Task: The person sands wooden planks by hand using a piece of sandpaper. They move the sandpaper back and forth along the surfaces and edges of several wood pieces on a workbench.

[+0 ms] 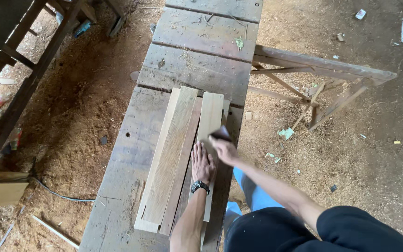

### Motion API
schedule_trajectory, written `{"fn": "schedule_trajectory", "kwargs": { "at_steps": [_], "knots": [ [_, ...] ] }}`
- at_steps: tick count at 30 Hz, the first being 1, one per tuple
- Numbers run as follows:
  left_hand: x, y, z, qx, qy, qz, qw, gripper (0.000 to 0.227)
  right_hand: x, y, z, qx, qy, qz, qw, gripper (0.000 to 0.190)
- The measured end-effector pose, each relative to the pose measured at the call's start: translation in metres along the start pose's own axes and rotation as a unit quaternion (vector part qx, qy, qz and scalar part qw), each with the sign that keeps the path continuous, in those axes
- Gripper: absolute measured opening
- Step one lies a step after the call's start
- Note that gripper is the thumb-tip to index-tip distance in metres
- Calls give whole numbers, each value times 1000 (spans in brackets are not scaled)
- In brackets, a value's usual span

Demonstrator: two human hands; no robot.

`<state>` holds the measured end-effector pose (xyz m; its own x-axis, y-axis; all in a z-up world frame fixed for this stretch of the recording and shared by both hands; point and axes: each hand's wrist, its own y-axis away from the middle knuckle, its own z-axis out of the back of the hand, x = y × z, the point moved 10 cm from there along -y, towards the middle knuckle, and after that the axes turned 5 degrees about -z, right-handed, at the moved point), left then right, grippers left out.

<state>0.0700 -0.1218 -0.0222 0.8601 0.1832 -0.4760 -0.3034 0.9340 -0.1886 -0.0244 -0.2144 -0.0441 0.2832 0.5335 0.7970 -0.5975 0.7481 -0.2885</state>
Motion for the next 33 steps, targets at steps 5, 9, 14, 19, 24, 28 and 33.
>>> {"fn": "schedule_trajectory", "kwargs": {
  "at_steps": [5,9,14,19,24,28,33],
  "knots": [
    [2,-3,3,-2,18,16,1000,60,-62,-131,35,-128,30,-10,991,33],
    [2,-2,5,-18,33,11,999,61,-55,-97,31,-128,-1,-87,988,36],
    [3,-3,4,-34,3,-5,999,61,3,2,5,-81,-16,-39,996,35],
    [4,-3,4,-35,14,2,999,61,-31,-78,27,-57,9,-7,998,32],
    [4,-1,9,-28,17,12,999,59,-93,-161,33,-76,14,-145,986,34],
    [1,-2,8,-28,28,15,999,60,-71,-116,26,-103,-8,-111,988,33],
    [-2,0,10,-34,10,-11,999,60,-59,-86,23,-69,5,-71,995,34]
  ]
}}
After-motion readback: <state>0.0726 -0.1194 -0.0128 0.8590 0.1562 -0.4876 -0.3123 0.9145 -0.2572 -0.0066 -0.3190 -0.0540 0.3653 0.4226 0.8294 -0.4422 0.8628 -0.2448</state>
